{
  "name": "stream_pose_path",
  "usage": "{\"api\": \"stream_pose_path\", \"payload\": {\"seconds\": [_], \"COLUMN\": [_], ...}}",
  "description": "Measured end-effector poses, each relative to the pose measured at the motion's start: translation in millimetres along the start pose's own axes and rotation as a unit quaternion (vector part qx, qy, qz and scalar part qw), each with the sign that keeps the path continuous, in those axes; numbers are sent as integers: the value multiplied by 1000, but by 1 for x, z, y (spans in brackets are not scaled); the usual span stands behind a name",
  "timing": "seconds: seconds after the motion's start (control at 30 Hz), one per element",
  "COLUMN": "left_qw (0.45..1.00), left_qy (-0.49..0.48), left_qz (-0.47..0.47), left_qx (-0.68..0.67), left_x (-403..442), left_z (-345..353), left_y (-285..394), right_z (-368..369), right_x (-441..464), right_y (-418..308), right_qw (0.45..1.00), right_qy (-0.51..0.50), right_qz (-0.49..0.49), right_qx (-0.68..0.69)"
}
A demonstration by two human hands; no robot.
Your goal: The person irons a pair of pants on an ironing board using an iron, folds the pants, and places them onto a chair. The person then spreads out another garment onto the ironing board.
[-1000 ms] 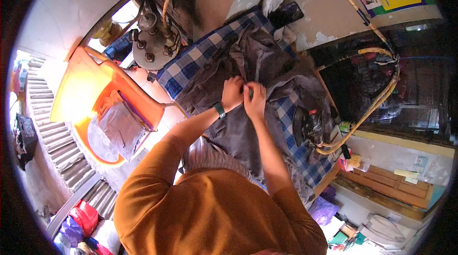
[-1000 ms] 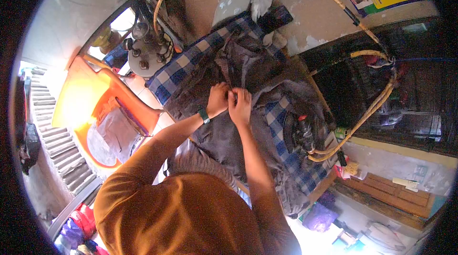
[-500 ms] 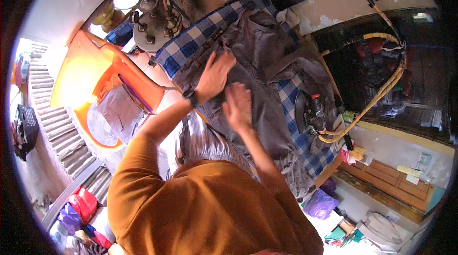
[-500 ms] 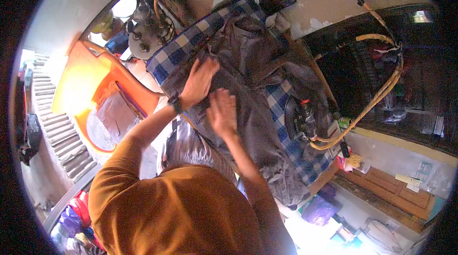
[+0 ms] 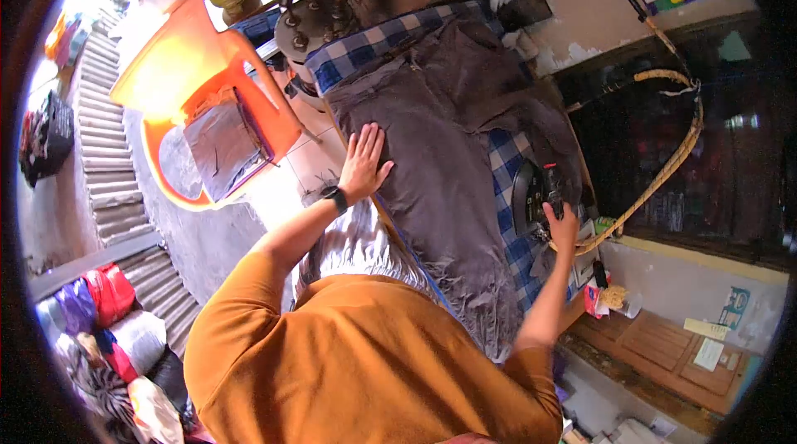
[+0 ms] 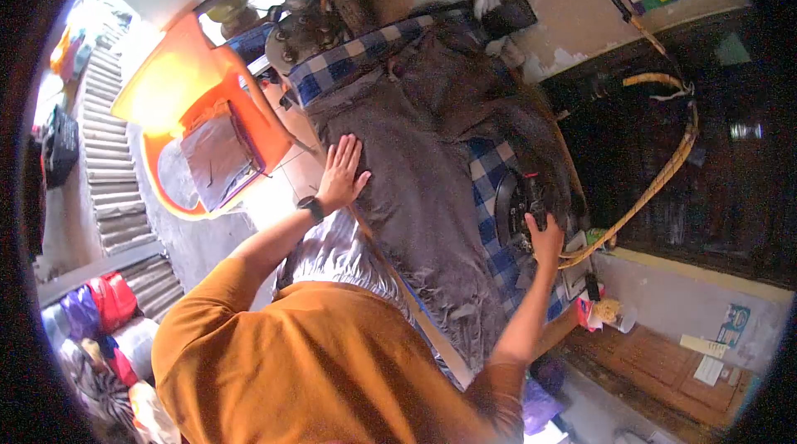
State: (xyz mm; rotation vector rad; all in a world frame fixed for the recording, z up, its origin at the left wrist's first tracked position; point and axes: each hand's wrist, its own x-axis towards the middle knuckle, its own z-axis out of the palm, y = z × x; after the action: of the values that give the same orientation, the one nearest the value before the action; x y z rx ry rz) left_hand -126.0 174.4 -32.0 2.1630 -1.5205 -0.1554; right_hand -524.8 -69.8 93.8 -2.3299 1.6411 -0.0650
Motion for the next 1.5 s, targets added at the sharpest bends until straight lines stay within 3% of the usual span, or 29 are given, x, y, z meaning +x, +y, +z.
{"api": "stream_pose_path", "payload": {"seconds": [0.1, 0.17, 0.2, 0.27, 0.33, 0.37, 0.4, 0.47, 0.53, 0.6, 0.63, 0.67, 0.73, 0.87, 0.9, 0.93, 0.97, 1.0, 1.07, 1.1, 1.17, 1.3, 1.33, 1.37, 1.4, 1.43, 1.47, 1.5], "left_qw": [999, 998, 997, 996, 945, 919, 918, 816, 833, 768, 767, 766, 672, 727, 816, 870, 890, 874, 816, 818, 859, 881, 812, 727, 726, 742, 754, 817], "left_qy": [0, 26, 40, 59, 189, 282, 282, 195, 250, 113, 172, 170, 15, -33, 85, 204, 255, 263, 240, 232, 82, 97, 96, 95, 96, 166, 234, 302], "left_qz": [-53, -59, -54, -72, -214, -257, -259, -394, -390, -445, -416, -417, -405, -407, -383, -350, -349, -378, -351, -353, -325, -297, -325, -348, -352, -335, -317, -284], "left_qx": [13, 23, 31, 7, -160, -103, -105, -376, -304, -448, -458, -459, -620, -553, -425, -282, -145, -157, -392, -390, -387, -355, -474, -584, -583, -556, -526, -402], "left_x": [9, 9, 13, 14, 18, 24, 29, 36, 42, 47, 49, 46, 44, 45, 47, 49, 49, 48, 52, 54, 60, 68, 71, 73, 74, 75, 75, 75], "left_z": [-4, 5, 3, 2, 6, 21, 16, -1, 6, -2, 5, 10, -8, -24, -24, -24, -24, -22, -28, -30, -30, -28, -27, -26, -26, -29, -29, -49], "left_y": [13, 6, 5, 13, 15, 11, 10, 6, -11, -24, -26, -32, -37, -56, -63, -68, -76, -84, -96, -105, -125, -140, -143, -147, -155, -168, -178, -181], "right_z": [-8, 1, 4, 3, 2, 4, 4, 10, 22, 21, 12, 4, -1, 4, 17, 29, 6, 1, -32, -36, -36, 20, 47, 74, 101, 114, 114, 116], "right_x": [6, 20, 29, 32, 35, 36, 37, 38, 42, 45, 42, 36, 30, 40, 42, 49, 29, 21, 4, -3, -4, -3, 9, 12, 15, 16, 23, 28], "right_y": [-6, -5, -9, -11, -8, -6, -6, 2, 17, 20, 9, -3, -13, -18, -18, -16, -87, -114, -161, -180, -221, -334, -349, -367, -384, -405, -413, -426], "right_qw": [996, 995, 994, 982, 979, 974, 974, 966, 961, 956, 940, 920, 917, 923, 899, 870, 916, 917, 917, 915, 912, 922, 933, 956, 972, 978, 969, 969], "right_qy": [-18, -47, -82, -95, -115, -136, -136, -105, -95, -80, -115, -151, -141, -130, -91, -54, -21, 6, -94, -96, -208, -228, -261, -199, -125, -123, -144, -157], "right_qz": [-66, 4, 66, 108, 88, 77, 75, 115, 142, 167, 185, 202, 217, 226, 277, 321, 309, 292, 185, 193, 65, -26, -32, -101, -160, -148, -158, -148], "right_qx": [52, 85, 33, 121, 143, 167, 164, 205, 217, 229, 265, 300, 305, 282, 328, 369, 256, 271, 342, 342, 348, 311, 247, 189, 121, 75, 123, 117]}}
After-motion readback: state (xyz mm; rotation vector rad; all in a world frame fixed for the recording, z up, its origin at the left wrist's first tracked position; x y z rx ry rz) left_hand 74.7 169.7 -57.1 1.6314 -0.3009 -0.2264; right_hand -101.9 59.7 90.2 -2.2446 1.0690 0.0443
